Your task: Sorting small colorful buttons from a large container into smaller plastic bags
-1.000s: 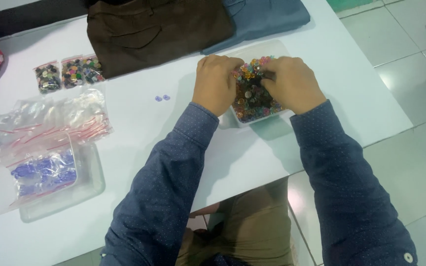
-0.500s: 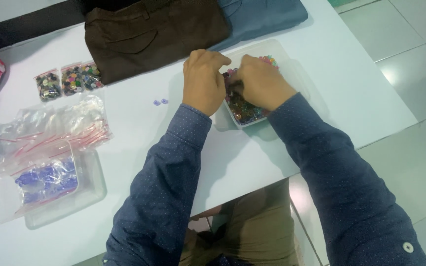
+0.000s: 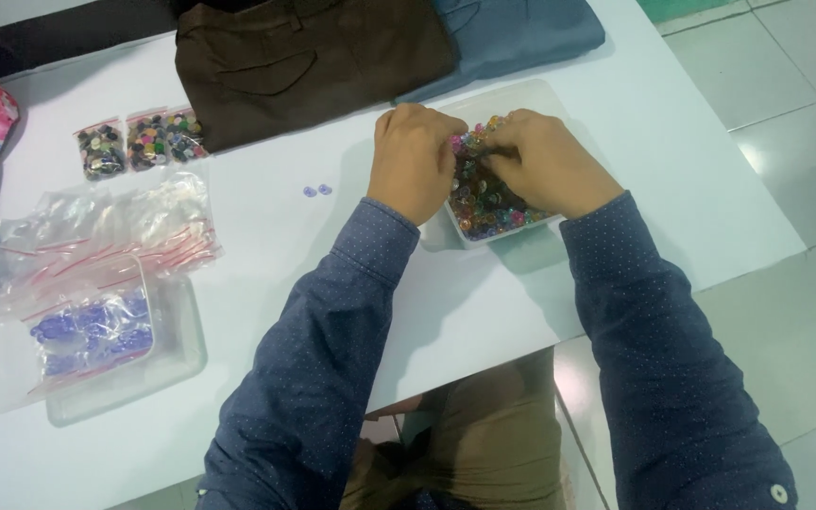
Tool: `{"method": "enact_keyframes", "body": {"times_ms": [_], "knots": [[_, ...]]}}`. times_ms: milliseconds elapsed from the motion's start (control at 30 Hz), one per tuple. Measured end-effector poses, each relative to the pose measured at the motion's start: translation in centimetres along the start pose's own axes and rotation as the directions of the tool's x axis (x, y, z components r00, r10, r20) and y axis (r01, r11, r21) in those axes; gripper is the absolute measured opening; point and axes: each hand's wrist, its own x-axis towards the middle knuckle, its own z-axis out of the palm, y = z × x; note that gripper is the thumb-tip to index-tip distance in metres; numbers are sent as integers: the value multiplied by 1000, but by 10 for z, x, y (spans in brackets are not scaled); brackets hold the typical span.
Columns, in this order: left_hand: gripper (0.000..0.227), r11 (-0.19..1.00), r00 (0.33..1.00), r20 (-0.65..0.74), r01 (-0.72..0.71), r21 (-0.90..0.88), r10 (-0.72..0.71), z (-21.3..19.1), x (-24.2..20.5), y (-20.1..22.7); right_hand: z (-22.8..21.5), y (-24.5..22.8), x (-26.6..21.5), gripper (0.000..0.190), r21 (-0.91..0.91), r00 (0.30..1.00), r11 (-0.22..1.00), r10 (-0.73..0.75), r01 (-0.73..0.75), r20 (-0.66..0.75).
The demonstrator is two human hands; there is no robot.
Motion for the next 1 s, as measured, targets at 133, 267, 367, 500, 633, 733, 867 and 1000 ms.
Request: {"method": "enact_keyframes", "body": {"times_ms": [133, 267, 367, 500, 633, 733, 867, 1000], "knots": [[31, 1000, 999, 25, -20, 12, 20, 5, -1, -4, -1, 0, -5, 23, -16, 999, 999, -31, 31, -9], [31, 999, 999, 35, -13, -39, 15, 4, 0, 3, -15, -7, -13, 20, 251, 991, 960, -103, 121, -86], [30, 996, 999, 13, -51, -74, 52, -4, -2, 14, -3, 14, -9, 18, 360, 994, 927, -80, 103, -77], [24, 987, 993, -53, -114, -110, 109, -6, -2, 19, 28, 62, 7, 20, 476, 998, 877, -42, 60, -50], [22, 979, 995, -30, -102, -177, 98, -11, -3, 25, 19, 49, -2, 22, 441, 999, 897, 7, 10, -38], [20, 964, 994, -44, -107, -245, 99, -13, -3, 29, 21, 50, -1, 20, 439, 997, 898, -3, 35, -72], [19, 983, 998, -30, -65, -169, 61, -21, -1, 25, 9, 27, -7, 17, 257, 994, 964, -37, 62, -101], [21, 987, 992, -86, -104, -124, 94, -12, -1, 10, -3, -25, -14, 20, 48, 997, 999, 6, -10, 76]]}}
